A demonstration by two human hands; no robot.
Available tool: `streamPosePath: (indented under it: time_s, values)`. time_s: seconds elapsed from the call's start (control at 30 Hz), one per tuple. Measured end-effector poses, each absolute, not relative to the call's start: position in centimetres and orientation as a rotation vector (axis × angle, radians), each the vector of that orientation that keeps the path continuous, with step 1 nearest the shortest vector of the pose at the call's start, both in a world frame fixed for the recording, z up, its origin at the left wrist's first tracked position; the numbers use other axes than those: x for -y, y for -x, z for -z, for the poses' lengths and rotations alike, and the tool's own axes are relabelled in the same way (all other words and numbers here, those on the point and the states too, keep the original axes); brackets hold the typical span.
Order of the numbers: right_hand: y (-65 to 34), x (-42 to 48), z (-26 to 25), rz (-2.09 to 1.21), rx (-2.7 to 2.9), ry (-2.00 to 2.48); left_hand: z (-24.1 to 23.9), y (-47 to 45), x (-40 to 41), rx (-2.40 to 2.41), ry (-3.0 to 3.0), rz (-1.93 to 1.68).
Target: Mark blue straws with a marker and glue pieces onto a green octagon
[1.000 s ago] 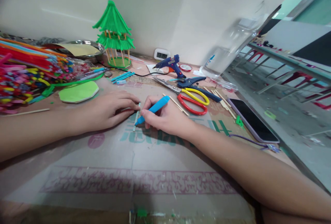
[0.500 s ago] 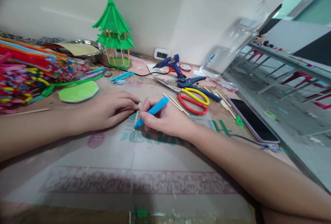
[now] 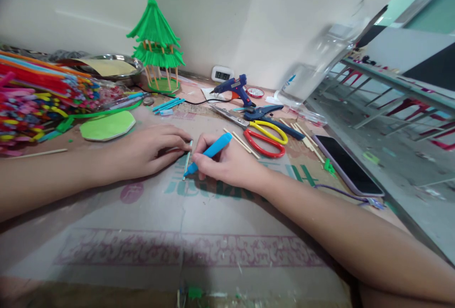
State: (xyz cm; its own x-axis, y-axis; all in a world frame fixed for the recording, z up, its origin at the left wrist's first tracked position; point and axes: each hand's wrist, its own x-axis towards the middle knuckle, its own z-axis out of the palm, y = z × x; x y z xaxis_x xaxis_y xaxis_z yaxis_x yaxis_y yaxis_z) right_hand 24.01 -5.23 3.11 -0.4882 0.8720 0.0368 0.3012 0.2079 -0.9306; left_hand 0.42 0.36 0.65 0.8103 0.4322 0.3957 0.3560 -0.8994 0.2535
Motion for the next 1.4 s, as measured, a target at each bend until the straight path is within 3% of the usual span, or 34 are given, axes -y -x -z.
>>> streamPosePath:
  time_s: [1.4]
  values:
    - [-23.53, 5.11, -3.03, -1.196, 1.832, 1.173, -0.72, -0.41, -0.50, -0.629, -2.811, -0.682]
